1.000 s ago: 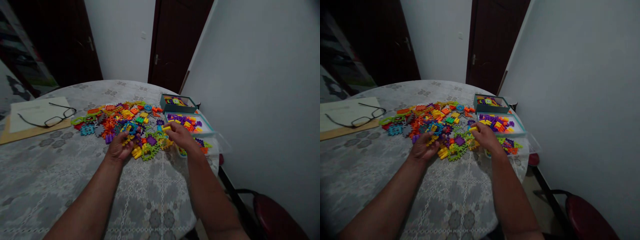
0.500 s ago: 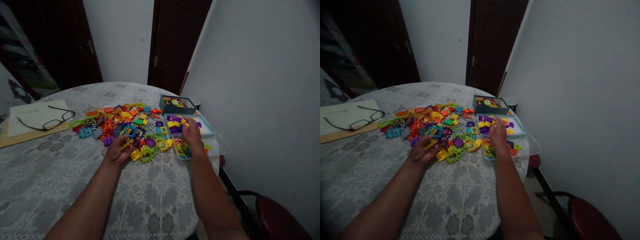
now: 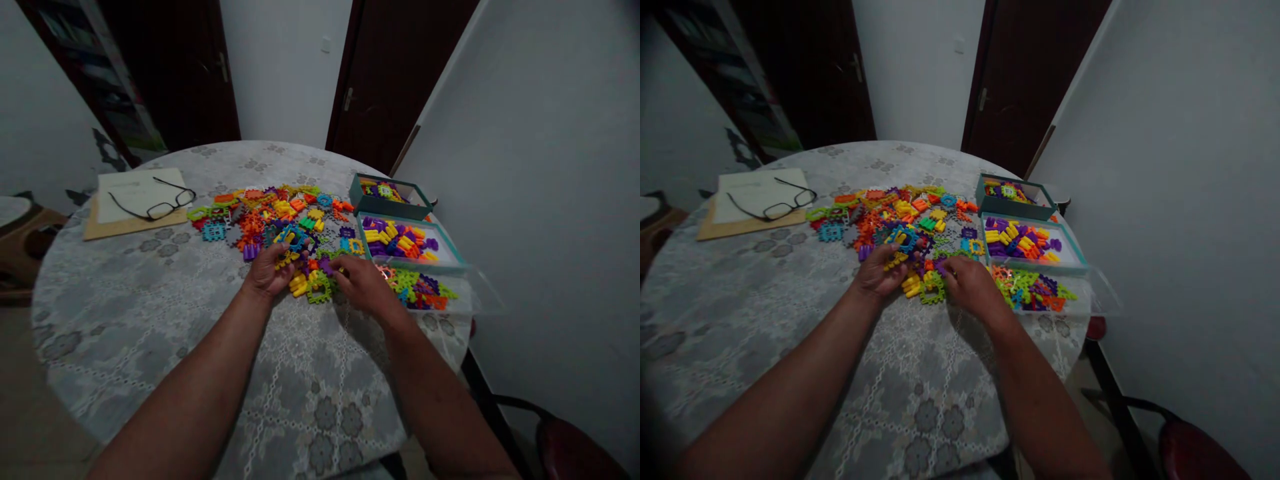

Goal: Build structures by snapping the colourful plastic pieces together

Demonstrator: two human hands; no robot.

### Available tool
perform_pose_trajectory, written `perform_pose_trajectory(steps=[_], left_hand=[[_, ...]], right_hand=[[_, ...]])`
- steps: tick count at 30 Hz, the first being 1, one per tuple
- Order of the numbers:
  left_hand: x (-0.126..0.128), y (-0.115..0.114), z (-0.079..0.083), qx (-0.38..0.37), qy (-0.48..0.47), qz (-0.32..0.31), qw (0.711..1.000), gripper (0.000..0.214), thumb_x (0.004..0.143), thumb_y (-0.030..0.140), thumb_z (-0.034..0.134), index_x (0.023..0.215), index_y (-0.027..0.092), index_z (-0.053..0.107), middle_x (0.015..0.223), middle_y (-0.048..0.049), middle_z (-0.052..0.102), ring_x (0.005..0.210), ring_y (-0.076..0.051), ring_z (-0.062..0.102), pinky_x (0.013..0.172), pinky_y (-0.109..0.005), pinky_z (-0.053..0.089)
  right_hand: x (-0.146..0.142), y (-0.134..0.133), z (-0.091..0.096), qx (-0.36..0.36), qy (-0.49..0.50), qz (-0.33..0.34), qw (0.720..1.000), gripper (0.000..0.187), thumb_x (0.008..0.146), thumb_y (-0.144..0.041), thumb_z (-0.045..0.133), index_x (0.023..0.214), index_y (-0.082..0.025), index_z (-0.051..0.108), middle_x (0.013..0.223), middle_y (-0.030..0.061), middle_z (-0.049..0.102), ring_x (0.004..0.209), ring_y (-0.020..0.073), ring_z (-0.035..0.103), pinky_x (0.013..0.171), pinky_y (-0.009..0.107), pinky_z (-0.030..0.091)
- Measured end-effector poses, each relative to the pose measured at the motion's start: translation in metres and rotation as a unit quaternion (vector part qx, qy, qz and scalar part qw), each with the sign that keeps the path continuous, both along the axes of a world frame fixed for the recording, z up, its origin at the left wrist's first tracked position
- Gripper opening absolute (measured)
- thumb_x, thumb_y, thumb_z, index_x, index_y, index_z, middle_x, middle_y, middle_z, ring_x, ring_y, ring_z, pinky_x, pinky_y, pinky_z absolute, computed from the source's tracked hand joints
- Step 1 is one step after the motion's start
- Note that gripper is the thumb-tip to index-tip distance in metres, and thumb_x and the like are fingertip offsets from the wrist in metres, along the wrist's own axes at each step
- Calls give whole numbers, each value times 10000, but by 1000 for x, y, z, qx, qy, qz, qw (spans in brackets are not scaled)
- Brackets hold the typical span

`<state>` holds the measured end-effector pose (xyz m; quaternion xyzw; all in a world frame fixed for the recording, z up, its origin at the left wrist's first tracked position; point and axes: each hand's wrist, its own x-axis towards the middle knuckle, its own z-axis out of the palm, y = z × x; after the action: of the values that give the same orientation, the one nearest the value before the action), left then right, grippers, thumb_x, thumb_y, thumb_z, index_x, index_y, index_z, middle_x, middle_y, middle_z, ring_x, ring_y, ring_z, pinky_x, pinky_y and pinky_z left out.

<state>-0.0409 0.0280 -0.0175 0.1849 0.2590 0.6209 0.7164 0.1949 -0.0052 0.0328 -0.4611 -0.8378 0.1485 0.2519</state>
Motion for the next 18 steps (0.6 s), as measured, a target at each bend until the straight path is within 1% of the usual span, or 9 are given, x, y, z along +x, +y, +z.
perform_pose_trajectory(steps=[2, 4, 6, 9, 11, 14, 18], left_hand=[[1, 0, 0, 5, -3, 3, 1000, 413, 769, 130, 762, 1181, 129, 744, 998, -120, 834, 800, -231, 803, 734, -322, 672], [2, -1, 2, 2, -8, 4, 1000, 365, 778, 131, 758, 1143, 123, 747, 998, -122, 835, 813, -221, 803, 795, -332, 676], [2, -2, 3, 3, -12, 10, 1000, 339, 784, 124, 752, 1123, 127, 749, 991, -115, 836, 832, -220, 805, 807, -325, 675], [0, -2, 3, 1, -15, 21, 1000, 350, 793, 115, 745, 1142, 142, 747, 982, -104, 834, 873, -237, 814, 784, -317, 678], [-1, -1, 3, -9, -11, 19, 1000, 375, 795, 111, 749, 1168, 152, 741, 984, -102, 831, 893, -246, 818, 767, -309, 680], [-2, 0, 5, -16, -7, 23, 1000, 398, 792, 101, 752, 1185, 164, 729, 1006, -106, 828, 928, -260, 821, 772, -320, 691], [0, -2, 14, -35, -13, 40, 999, 379, 798, 64, 710, 1167, 146, 716, 1022, -121, 826, 929, -249, 818, 792, -327, 697]], right_hand=[[-11, -6, -2, 6, -10, 37, 999, 193, 1003, -143, 630, 1158, -203, 728, 1145, 108, 771, 1078, 246, 720, 972, 399, 562], [-24, -13, -5, 10, -26, 71, 997, 215, 1012, -163, 629, 1208, -200, 710, 1227, 123, 744, 1155, 254, 694, 996, 406, 562], [-38, -19, -10, 6, -56, 87, 995, 251, 1030, -196, 614, 1268, -210, 690, 1325, 130, 709, 1203, 260, 675, 992, 407, 573], [-58, -26, -17, -3, -130, 72, 989, 315, 1079, -253, 543, 1375, -222, 645, 1452, 144, 648, 1146, 269, 695, 903, 409, 607], [-67, -29, -21, -5, -175, 52, 983, 348, 1106, -266, 481, 1427, -225, 608, 1476, 154, 629, 1074, 266, 710, 839, 399, 616], [-73, -29, -23, -6, -204, 30, 978, 358, 1115, -249, 442, 1445, -239, 580, 1442, 151, 632, 1020, 247, 707, 817, 379, 617], [-72, -27, -21, -9, -203, 7, 979, 350, 1086, -236, 489, 1422, -236, 584, 1355, 151, 637, 1017, 250, 697, 802, 378, 620]])
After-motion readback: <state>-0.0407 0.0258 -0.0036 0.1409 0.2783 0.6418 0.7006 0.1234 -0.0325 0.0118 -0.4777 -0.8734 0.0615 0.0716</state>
